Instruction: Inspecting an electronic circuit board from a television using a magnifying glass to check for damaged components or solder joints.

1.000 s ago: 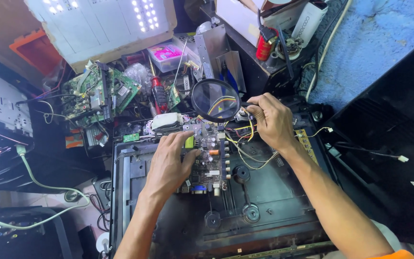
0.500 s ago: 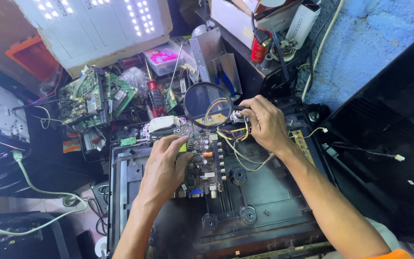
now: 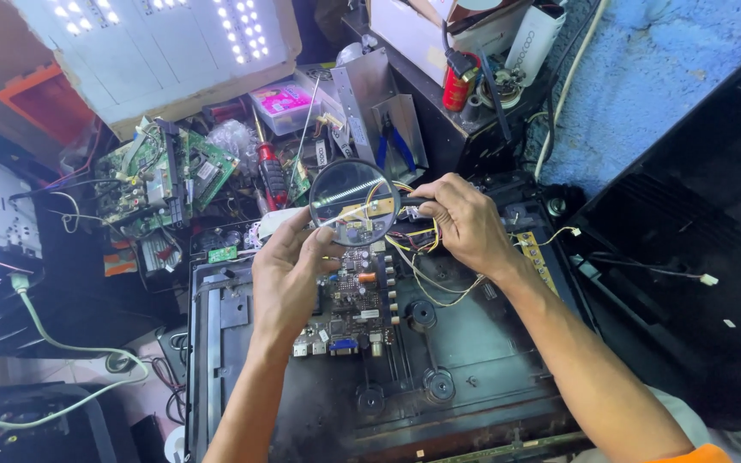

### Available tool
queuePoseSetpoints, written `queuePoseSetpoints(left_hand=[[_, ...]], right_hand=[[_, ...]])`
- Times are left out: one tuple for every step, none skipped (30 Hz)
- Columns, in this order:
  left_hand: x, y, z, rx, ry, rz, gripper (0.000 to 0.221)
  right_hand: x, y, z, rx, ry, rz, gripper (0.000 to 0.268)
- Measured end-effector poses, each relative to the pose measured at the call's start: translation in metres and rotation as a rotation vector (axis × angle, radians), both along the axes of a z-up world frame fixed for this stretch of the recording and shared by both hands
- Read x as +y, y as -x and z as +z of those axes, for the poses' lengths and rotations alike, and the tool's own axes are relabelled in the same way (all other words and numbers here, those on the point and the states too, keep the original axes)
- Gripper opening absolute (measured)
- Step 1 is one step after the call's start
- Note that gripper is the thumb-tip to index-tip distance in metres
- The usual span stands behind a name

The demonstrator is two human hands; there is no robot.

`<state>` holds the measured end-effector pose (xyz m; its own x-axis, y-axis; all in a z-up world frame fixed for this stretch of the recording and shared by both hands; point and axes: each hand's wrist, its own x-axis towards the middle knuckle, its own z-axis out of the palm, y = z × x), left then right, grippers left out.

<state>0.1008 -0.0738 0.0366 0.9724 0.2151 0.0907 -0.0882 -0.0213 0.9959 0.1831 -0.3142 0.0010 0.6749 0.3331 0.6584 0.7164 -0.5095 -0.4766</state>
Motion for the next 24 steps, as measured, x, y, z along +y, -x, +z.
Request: queuePoseSetpoints(left_hand=[[0.000,0.000,0.002,0.001,0.000,0.002,0.047],[0.001,-0.001,0.003,-0.002,0.011,0.012,0.046],[0.002,0.000,0.004,-0.001,0.022,0.023,0.046],[0.003,0.000,0.002,0.005,0.021,0.026,0.046],[0.004,-0.001,0.001,0.003,0.048,0.027,0.045],[0.005,-0.003,0.000,0.001,0.075,0.027,0.045],[0.005,-0.003,0.000,0.001,0.074,0.028,0.045],[0.006,-0.003,0.001,0.012,0.092,0.032,0.044],[0.006,-0.003,0.001,0.023,0.110,0.034,0.043],[0.007,-0.004,0.000,0.022,0.111,0.032,0.043],[0.008,-0.004,-0.001,0.035,0.129,0.032,0.042],[0.009,-0.004,-0.003,0.049,0.146,0.031,0.042],[0.010,-0.005,-0.003,0.048,0.147,0.033,0.042],[0.012,-0.006,-0.003,0.056,0.155,0.026,0.042],[0.014,-0.005,-0.003,0.067,0.162,0.021,0.043],[0.016,-0.003,0.000,0.069,0.161,0.027,0.043],[0.018,-0.002,0.003,0.069,0.152,0.023,0.043],[0.020,-0.001,0.006,0.069,0.143,0.020,0.043],[0.020,0.000,0.007,0.069,0.142,0.021,0.043],[0.021,0.002,0.007,0.075,0.133,0.018,0.042],[0.021,0.003,0.007,0.080,0.124,0.015,0.042],[0.022,0.004,0.007,0.078,0.123,0.015,0.042],[0.022,0.005,0.006,0.101,0.123,-0.001,0.042],[0.022,0.007,0.005,0.123,0.122,-0.016,0.043]], right_hand=[[-0.001,-0.001,0.001,0.001,0.000,0.002,0.024],[-0.001,-0.003,0.001,0.021,0.009,0.028,0.023],[-0.001,-0.003,0.000,0.045,0.017,0.056,0.023],[-0.001,-0.001,0.001,0.051,0.016,0.059,0.023],[0.000,-0.001,0.003,0.059,0.008,0.061,0.023],[0.000,-0.001,0.006,0.067,-0.001,0.063,0.023],[-0.001,-0.001,0.004,0.067,-0.001,0.064,0.023],[-0.002,-0.002,0.003,0.072,0.006,0.052,0.022],[-0.003,-0.003,0.003,0.076,0.013,0.039,0.022],[-0.004,-0.003,0.001,0.074,0.014,0.037,0.022],[-0.004,-0.004,-0.001,0.076,0.023,0.037,0.022],[-0.004,-0.004,-0.003,0.077,0.032,0.037,0.022],[-0.003,-0.004,0.000,0.076,0.033,0.039,0.022],[-0.002,-0.003,0.002,0.068,0.023,0.048,0.021],[-0.001,-0.002,0.003,0.063,0.012,0.059,0.019],[0.000,-0.001,0.003,0.066,0.012,0.064,0.019],[0.000,-0.001,0.004,0.059,0.008,0.066,0.019],[0.000,0.000,0.005,0.053,0.004,0.069,0.019],[0.000,0.000,0.005,0.052,0.003,0.069,0.019],[0.000,0.001,0.006,0.063,-0.006,0.085,0.018],[0.000,0.001,0.006,0.074,-0.015,0.101,0.018],[-0.001,0.001,0.008,0.072,-0.015,0.100,0.018],[-0.002,0.002,0.010,0.104,-0.030,0.134,0.021],[-0.003,0.003,0.011,0.136,-0.046,0.167,0.025]])
